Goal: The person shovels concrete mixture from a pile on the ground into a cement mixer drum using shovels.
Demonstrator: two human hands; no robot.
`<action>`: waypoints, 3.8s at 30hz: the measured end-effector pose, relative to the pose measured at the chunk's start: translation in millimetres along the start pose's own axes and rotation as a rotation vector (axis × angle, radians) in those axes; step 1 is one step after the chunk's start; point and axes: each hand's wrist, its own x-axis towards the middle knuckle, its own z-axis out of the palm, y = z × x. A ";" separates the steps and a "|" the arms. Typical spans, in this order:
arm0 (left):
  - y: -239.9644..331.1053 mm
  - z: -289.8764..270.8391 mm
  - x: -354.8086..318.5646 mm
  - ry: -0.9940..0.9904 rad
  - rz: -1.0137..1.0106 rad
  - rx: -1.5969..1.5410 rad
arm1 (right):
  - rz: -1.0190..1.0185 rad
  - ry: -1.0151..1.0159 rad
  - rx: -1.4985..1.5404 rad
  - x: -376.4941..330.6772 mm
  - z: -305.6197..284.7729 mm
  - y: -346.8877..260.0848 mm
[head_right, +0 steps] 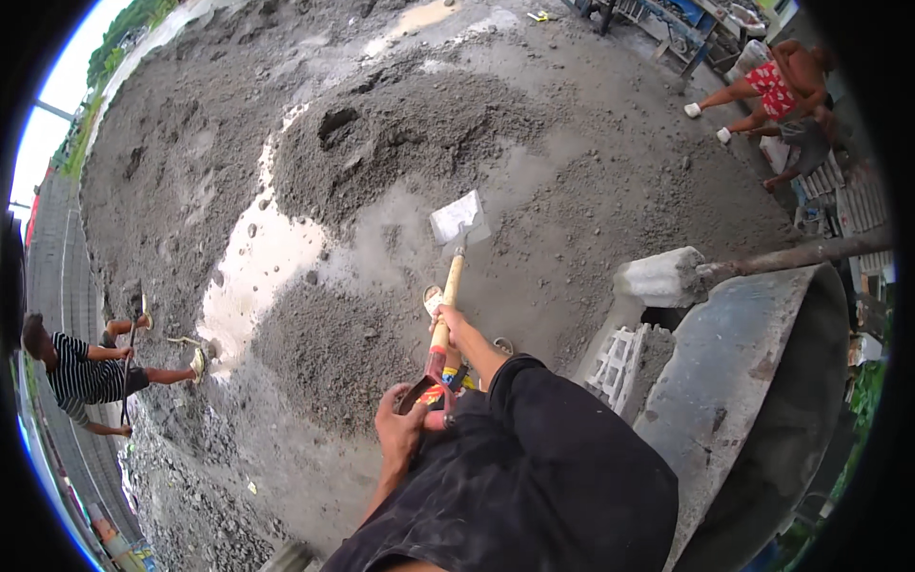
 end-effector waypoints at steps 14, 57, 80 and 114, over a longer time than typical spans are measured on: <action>-18.0 -7.7 185.9 0.337 0.393 0.307 | 0.045 0.237 0.060 139.4 28.1 -28.7; -14.0 69.2 576.3 0.590 -0.575 -0.795 | 0.252 0.480 -0.594 404.6 120.2 -276.3; 40.3 -47.3 471.8 0.912 -0.446 -0.438 | 0.055 0.471 0.047 413.5 149.5 -258.9; 175.9 90.6 104.3 -0.784 1.261 -0.351 | -1.786 -0.187 0.779 -489.0 -70.6 -127.7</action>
